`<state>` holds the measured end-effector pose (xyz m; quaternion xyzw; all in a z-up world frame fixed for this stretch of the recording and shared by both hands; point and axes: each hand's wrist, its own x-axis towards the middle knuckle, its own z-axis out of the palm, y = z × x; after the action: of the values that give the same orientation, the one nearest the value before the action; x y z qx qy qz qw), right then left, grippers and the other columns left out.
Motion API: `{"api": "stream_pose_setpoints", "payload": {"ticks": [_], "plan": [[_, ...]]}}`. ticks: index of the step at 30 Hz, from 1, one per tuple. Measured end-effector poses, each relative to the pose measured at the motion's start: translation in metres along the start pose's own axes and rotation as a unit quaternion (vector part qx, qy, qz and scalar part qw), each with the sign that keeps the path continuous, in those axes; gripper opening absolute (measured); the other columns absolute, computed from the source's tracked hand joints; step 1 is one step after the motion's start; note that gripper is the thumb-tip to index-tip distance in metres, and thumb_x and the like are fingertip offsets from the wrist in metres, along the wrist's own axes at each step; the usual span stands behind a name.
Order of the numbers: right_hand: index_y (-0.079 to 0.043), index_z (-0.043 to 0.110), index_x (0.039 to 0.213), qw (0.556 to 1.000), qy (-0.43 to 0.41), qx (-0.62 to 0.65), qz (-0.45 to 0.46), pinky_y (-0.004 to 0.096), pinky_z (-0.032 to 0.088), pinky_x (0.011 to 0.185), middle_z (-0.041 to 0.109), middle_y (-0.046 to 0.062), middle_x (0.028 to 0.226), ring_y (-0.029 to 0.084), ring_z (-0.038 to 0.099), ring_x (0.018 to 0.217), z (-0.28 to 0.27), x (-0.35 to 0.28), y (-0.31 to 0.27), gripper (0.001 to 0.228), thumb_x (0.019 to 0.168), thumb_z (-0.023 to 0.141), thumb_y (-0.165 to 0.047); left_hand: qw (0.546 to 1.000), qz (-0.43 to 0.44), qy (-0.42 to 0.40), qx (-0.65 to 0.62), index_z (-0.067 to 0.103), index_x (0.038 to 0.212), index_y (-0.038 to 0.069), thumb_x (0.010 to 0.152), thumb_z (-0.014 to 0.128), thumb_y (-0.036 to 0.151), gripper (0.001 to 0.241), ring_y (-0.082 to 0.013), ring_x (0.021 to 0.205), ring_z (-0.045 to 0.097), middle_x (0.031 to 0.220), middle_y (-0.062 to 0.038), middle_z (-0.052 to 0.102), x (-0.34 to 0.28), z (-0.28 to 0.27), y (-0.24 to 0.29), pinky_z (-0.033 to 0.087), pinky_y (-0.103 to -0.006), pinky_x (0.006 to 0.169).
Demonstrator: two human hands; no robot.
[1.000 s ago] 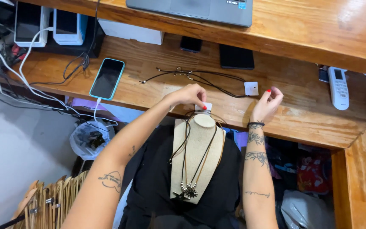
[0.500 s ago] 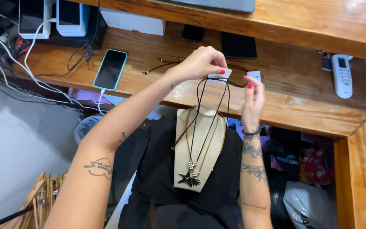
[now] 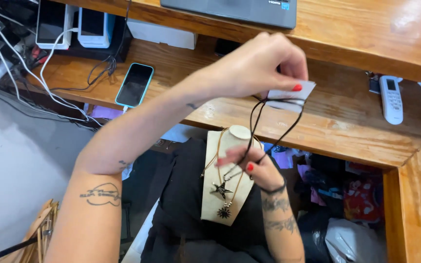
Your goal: Organizing necklaces by untangling them, attaching price tags, and placing them on a jewelry display bust.
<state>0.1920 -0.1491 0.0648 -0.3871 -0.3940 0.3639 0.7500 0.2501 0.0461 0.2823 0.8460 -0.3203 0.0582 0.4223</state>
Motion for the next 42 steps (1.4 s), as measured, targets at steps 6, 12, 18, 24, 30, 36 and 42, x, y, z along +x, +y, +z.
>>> {"api": "stream_pose_setpoints", "payload": {"ticks": [6, 12, 18, 24, 30, 36, 42], "plan": [[-0.002, 0.066, 0.098, 0.999, 0.039, -0.006, 0.024, 0.056, 0.056, 0.101, 0.076, 0.016, 0.082, 0.033, 0.077, 0.089, -0.028, -0.041, -0.006, 0.028, 0.104, 0.060, -0.028, 0.994, -0.047, 0.070, -0.070, 0.073, 0.097, 0.016, 0.092, 0.068, 0.015, 0.007, -0.0029, 0.071, 0.071, 0.088, 0.004, 0.074, 0.010, -0.039, -0.024, 0.063, -0.0141, 0.049], [0.000, 0.064, 0.101, 0.988, 0.071, -0.012, 0.134, 0.050, 0.059, 0.082, 0.072, 0.014, 0.074, 0.035, 0.075, 0.080, -0.121, -0.062, -0.047, 0.029, 0.106, 0.053, -0.026, 0.958, -0.155, 0.182, -0.160, 0.071, 0.109, 0.013, 0.094, 0.068, 0.024, 0.020, -0.0103, 0.090, 0.079, 0.103, -0.001, 0.076, -0.019, -0.052, -0.071, 0.071, -0.0211, 0.067], [0.005, 0.070, 0.096, 0.928, 0.125, -0.155, 0.316, 0.033, 0.058, 0.043, 0.073, 0.020, 0.074, 0.029, 0.074, 0.058, -0.188, -0.036, -0.065, 0.036, 0.105, 0.053, -0.026, 0.873, -0.256, 0.307, -0.280, 0.073, 0.108, 0.007, 0.092, 0.073, 0.014, 0.017, -0.0178, 0.080, 0.077, 0.097, -0.009, 0.074, -0.075, 0.006, -0.222, 0.071, -0.0337, 0.063], [0.001, 0.070, 0.084, 0.856, 0.124, -0.309, 0.395, 0.028, 0.044, 0.039, 0.066, 0.013, 0.059, 0.019, 0.059, 0.042, -0.225, 0.009, -0.059, 0.034, 0.103, 0.058, -0.024, 0.794, -0.356, 0.373, -0.324, 0.070, 0.119, 0.000, 0.091, 0.075, 0.008, 0.029, -0.0277, 0.079, 0.075, 0.100, -0.016, 0.067, -0.138, 0.081, -0.340, 0.070, -0.0414, 0.061], [0.000, 0.074, 0.093, 0.816, 0.110, -0.354, 0.443, 0.026, 0.042, 0.041, 0.068, 0.013, 0.066, 0.016, 0.055, 0.042, -0.246, 0.035, -0.033, 0.027, 0.100, 0.061, -0.022, 0.799, -0.431, 0.335, -0.252, 0.072, 0.116, -0.006, 0.084, 0.077, 0.002, 0.033, -0.0394, 0.078, 0.075, 0.097, -0.028, 0.070, -0.158, 0.106, -0.386, 0.067, -0.0480, 0.061], [-0.015, 0.076, 0.102, 0.733, 0.133, -0.523, 0.415, 0.031, 0.056, 0.068, 0.076, 0.005, 0.079, 0.021, 0.070, 0.076, -0.252, 0.046, -0.017, 0.023, 0.094, 0.069, -0.036, 0.836, -0.473, 0.276, -0.032, 0.080, 0.110, 0.022, 0.082, 0.077, 0.023, 0.029, -0.0298, 0.102, 0.073, 0.100, -0.007, 0.078, -0.153, 0.096, -0.433, 0.061, -0.0457, 0.085], [-0.030, 0.072, 0.123, 0.612, 0.165, -0.684, 0.361, 0.041, 0.056, 0.095, 0.079, 0.001, 0.109, 0.029, 0.072, 0.110, -0.277, 0.051, 0.007, 0.046, 0.089, 0.067, -0.061, 0.839, -0.465, 0.284, 0.005, 0.080, 0.109, 0.028, 0.087, 0.074, 0.023, 0.023, -0.0294, 0.109, 0.071, 0.104, -0.004, 0.078, -0.135, 0.086, -0.464, 0.057, -0.0457, 0.094]]}}
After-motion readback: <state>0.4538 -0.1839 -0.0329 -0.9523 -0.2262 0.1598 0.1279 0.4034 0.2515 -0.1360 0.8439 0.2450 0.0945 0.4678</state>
